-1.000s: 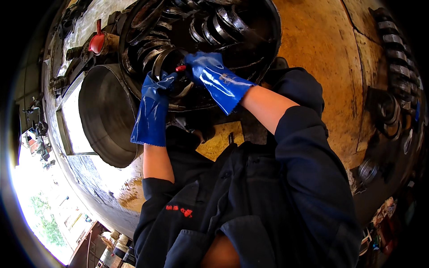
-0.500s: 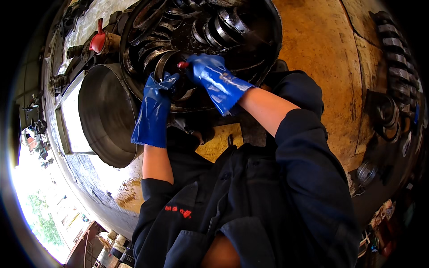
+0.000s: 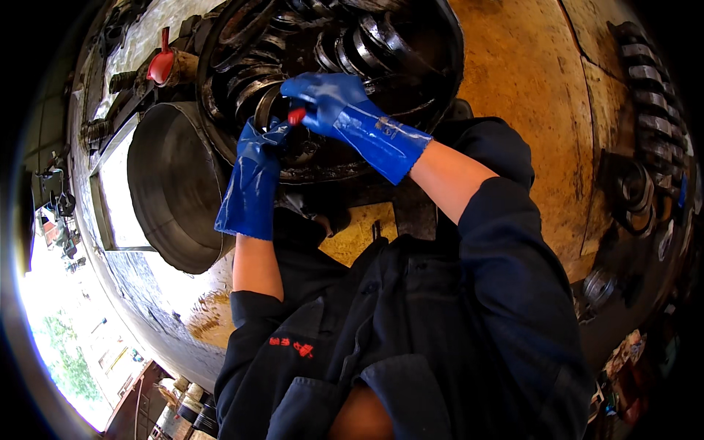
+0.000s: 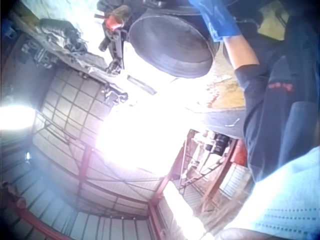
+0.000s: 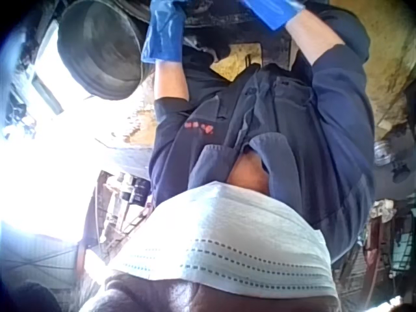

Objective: The person cleans oily metal rings using a red handheld tool and places them into a large metal container.

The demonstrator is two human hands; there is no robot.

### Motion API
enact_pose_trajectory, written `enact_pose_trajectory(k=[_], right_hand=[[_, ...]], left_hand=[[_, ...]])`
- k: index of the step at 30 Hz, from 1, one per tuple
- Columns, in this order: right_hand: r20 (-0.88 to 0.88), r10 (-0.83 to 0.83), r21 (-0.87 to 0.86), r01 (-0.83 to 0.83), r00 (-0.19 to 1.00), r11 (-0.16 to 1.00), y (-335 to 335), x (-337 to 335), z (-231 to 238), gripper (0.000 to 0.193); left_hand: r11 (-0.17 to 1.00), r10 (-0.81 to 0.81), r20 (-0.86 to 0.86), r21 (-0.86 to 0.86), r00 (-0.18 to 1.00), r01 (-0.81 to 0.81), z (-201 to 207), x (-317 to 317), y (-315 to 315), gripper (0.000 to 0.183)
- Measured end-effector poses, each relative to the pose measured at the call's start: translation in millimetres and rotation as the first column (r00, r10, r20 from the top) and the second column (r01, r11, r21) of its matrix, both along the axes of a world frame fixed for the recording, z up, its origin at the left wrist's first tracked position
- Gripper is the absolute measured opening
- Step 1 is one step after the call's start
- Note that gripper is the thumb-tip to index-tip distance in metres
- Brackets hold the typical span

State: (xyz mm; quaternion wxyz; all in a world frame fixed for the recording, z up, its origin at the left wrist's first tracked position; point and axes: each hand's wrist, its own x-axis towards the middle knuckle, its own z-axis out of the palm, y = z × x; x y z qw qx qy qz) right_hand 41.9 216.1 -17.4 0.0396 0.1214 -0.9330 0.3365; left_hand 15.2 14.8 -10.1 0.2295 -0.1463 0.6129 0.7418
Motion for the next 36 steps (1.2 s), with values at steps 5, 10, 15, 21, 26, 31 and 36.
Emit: enact_pose_trajectory(k=[5,10,15,21,26,31,36], right_hand=[[0.629,-0.016,-0.445,0.377,0.777,0.812,10,-6,-55,0.031],[0.761,-0.055,-0.273,0.396,0.646,0.877,7,-5,-31,0.038],[0.716,0.178,-0.486,0.300,0.675,0.821,3,7,-27,0.029],[0.826,0.193,-0.417,0.345,0.529,0.841,6,1,13,0.038],[0.412,-0.142,0.060,0.128,0.900,0.990,-14,2,-13,0.025],[0.240,0.004,-0.502,0.120,0.971,0.856,-8,-7,-42,0.037],[0.027,0.111,-0.090,-0.108,0.993,0.990,-14,2,-9,0.050]], left_hand=[[0.995,-0.011,0.011,0.101,1.000,0.010,-9,-5,11,0.032],[0.995,0.080,0.049,0.062,0.996,-0.083,-1,-2,16,0.033],[1.000,-0.009,-0.025,-0.020,1.000,0.009,-12,-7,4,0.036],[1.000,0.005,-0.092,0.017,0.996,-0.003,-4,-3,2,0.030],[0.996,0.015,-0.059,0.089,0.998,-0.009,-7,-5,-1,0.029],[1.000,-0.013,-0.050,-0.020,0.999,0.012,-8,-5,8,0.029],[0.997,0.034,-0.032,-0.061,0.999,-0.036,-3,-4,-6,0.028]])
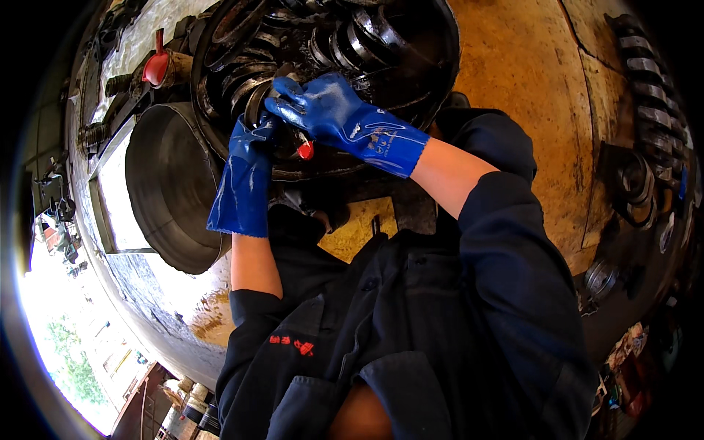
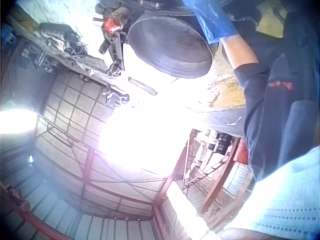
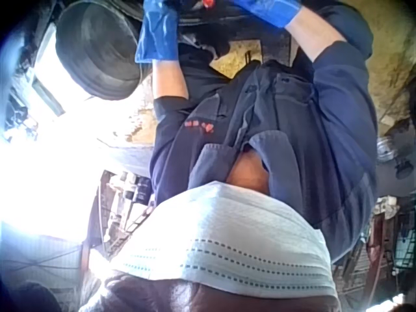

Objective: The person cleans oily metal rings using a red handheld tool and places them into a large metal container.

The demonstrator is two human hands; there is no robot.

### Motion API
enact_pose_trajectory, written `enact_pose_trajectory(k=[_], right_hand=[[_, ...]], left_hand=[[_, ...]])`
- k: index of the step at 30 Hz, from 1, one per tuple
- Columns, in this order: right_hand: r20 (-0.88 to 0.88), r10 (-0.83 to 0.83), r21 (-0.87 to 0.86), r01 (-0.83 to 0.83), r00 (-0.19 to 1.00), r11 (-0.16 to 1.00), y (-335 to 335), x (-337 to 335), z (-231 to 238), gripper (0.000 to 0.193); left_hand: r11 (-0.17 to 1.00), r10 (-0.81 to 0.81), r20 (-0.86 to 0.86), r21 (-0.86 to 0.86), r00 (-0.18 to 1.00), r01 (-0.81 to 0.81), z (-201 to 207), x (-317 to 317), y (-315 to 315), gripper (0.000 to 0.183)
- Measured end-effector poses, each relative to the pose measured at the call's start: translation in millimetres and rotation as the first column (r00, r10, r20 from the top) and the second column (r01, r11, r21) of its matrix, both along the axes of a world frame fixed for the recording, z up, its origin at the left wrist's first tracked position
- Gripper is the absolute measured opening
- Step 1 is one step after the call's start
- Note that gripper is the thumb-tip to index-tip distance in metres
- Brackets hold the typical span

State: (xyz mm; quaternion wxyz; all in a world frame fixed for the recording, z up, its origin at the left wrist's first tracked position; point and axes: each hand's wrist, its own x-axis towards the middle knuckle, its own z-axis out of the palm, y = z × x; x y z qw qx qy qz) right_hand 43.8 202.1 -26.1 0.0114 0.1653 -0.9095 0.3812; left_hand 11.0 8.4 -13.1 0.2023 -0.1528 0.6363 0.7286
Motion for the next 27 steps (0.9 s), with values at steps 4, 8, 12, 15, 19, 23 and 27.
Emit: enact_pose_trajectory(k=[4,8,12,15,19,23,27], right_hand=[[-0.064,-0.250,-0.090,0.244,0.966,0.966,12,8,-13,0.034],[0.697,-0.281,0.005,0.387,0.660,0.922,22,-15,-22,0.039],[0.610,0.021,-0.340,0.237,0.792,0.910,20,12,-22,0.040],[0.490,0.047,-0.232,0.078,0.871,0.970,23,11,-23,0.038],[0.259,-0.237,-0.366,0.322,0.937,0.873,4,0,-7,0.025],[-0.220,-0.214,0.099,0.240,0.952,0.966,9,-1,0,0.023],[0.046,-0.357,0.007,0.357,0.933,0.934,18,1,-30,0.028]], left_hand=[[0.997,-0.052,-0.003,0.063,0.999,0.052,4,2,9,0.029],[0.996,-0.020,0.018,0.085,1.000,0.018,8,2,22,0.030],[0.999,-0.021,-0.031,0.036,0.999,0.022,0,1,7,0.030],[0.998,-0.053,-0.044,0.023,0.998,0.054,-7,-2,5,0.028],[0.992,0.031,-0.017,0.120,0.999,-0.029,-7,-3,10,0.029],[0.993,-0.023,-0.029,0.114,0.999,0.026,-4,-1,2,0.027],[0.989,-0.078,-0.031,0.120,0.997,0.081,-4,-2,16,0.028]])
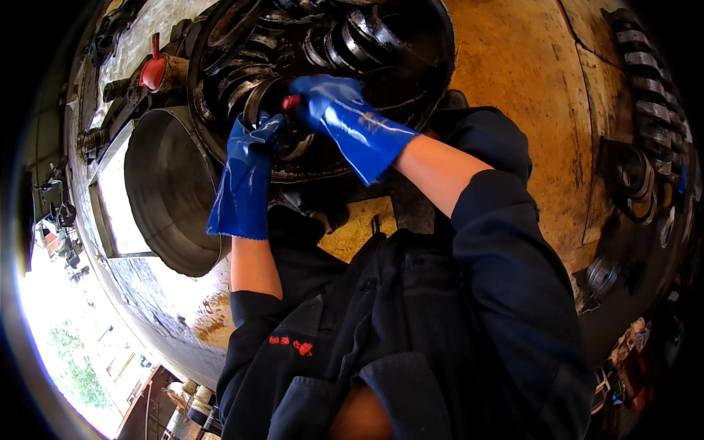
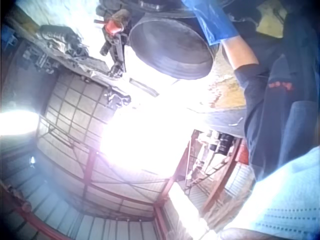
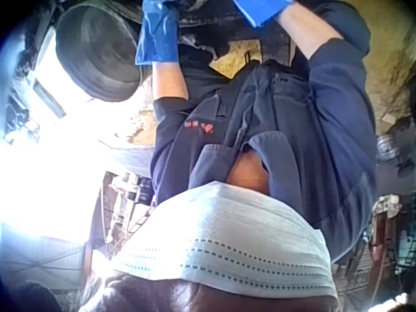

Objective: The person cleans oily metal rings using a red handheld tool and places them into a large metal container.

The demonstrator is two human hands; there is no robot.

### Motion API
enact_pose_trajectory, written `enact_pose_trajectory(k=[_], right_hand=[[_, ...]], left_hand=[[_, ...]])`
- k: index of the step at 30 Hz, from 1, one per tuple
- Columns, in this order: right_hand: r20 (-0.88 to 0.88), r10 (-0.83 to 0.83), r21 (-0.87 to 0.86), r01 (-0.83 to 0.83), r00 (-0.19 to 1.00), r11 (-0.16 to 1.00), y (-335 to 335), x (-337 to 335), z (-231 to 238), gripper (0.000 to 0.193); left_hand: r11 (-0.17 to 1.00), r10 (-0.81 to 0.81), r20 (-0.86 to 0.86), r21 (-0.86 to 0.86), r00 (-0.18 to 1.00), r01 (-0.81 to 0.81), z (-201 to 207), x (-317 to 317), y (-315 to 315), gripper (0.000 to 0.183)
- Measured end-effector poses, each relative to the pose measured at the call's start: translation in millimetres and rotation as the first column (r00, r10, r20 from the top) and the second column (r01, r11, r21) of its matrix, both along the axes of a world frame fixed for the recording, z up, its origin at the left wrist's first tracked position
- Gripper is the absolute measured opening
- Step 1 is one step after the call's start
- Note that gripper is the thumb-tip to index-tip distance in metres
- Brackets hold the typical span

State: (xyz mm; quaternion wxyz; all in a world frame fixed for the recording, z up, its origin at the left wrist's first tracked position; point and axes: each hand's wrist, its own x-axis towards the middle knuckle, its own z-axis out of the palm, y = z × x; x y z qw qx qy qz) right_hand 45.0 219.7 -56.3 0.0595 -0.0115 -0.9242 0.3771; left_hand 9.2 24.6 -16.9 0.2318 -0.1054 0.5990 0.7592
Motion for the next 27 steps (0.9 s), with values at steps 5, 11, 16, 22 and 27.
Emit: enact_pose_trajectory(k=[5,11,16,22,27], right_hand=[[0.637,0.252,-0.576,0.233,0.729,0.784,6,5,25,0.030],[0.134,0.491,-0.217,-0.458,0.861,0.862,11,21,12,0.036],[0.693,0.123,-0.314,0.144,0.710,0.939,23,-12,88,0.022],[0.285,-0.116,0.008,0.119,0.951,0.993,31,-16,57,0.032],[0.643,0.095,-0.206,0.052,0.760,0.977,19,-15,60,0.034]], left_hand=[[0.999,-0.004,0.012,-0.040,1.000,0.005,5,3,-8,0.030],[0.995,-0.040,0.026,-0.096,0.999,0.042,-2,-1,-1,0.033],[0.900,-0.201,-0.010,-0.397,0.980,0.180,-3,5,-8,0.036],[0.275,-0.800,-0.119,-0.944,0.588,0.183,14,6,7,0.033],[-0.279,-0.943,0.243,-0.950,0.228,-0.140,9,-27,-5,0.026]])
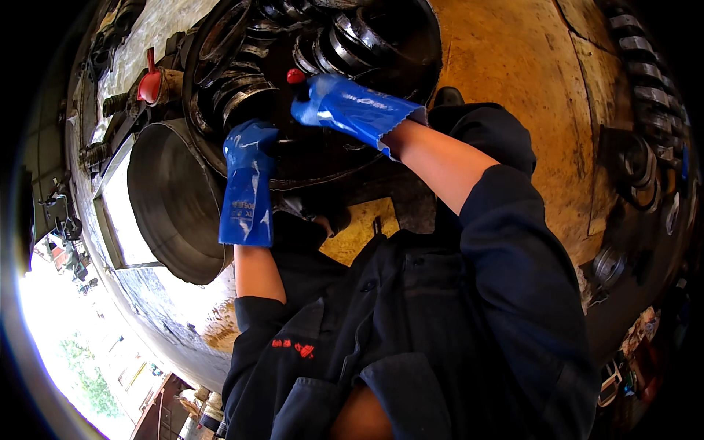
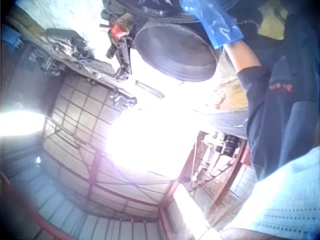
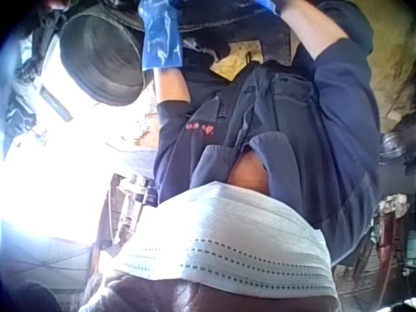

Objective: The person cleans oily metal rings using a red handheld tool and places them into a large metal container.

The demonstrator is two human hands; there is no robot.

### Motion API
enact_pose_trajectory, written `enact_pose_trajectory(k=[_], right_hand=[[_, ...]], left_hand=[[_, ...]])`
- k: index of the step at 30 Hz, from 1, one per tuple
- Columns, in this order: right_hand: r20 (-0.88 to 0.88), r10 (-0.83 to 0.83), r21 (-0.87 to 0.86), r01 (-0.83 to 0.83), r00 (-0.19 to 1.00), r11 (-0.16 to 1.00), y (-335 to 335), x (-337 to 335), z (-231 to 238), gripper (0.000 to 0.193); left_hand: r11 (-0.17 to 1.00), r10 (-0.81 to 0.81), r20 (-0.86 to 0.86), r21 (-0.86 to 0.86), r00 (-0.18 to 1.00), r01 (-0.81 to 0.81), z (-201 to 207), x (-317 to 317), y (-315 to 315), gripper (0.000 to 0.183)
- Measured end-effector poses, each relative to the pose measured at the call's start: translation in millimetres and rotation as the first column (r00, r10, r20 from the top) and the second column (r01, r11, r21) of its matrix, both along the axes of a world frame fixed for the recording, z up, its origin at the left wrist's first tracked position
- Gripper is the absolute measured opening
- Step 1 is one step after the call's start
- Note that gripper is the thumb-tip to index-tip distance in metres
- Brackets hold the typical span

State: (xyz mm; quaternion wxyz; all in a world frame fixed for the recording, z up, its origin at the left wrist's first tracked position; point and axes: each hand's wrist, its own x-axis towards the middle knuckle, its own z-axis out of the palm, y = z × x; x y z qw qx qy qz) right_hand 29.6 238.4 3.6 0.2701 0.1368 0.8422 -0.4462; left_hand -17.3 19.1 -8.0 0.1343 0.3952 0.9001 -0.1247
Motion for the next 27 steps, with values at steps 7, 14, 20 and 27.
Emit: enact_pose_trajectory(k=[7,14,20,27], right_hand=[[0.144,-0.030,-0.240,0.065,0.989,0.969,-10,20,-8,0.035],[0.098,-0.194,-0.349,0.216,0.976,0.912,-24,24,-47,0.040],[0.021,-0.177,-0.292,0.175,0.984,0.940,-30,20,-48,0.033],[-0.586,-0.032,-0.142,-0.064,0.810,0.988,0,48,-52,0.020]], left_hand=[[0.874,0.217,-0.166,0.472,0.962,-0.116,-43,10,-1,0.044],[-0.052,0.222,0.961,0.179,0.164,-0.982,-52,20,-14,0.050],[-0.187,0.004,0.996,-0.088,-0.090,-0.979,-58,18,-15,0.053],[-0.430,-0.058,0.975,-0.219,-0.216,-0.876,-58,19,26,0.045]])
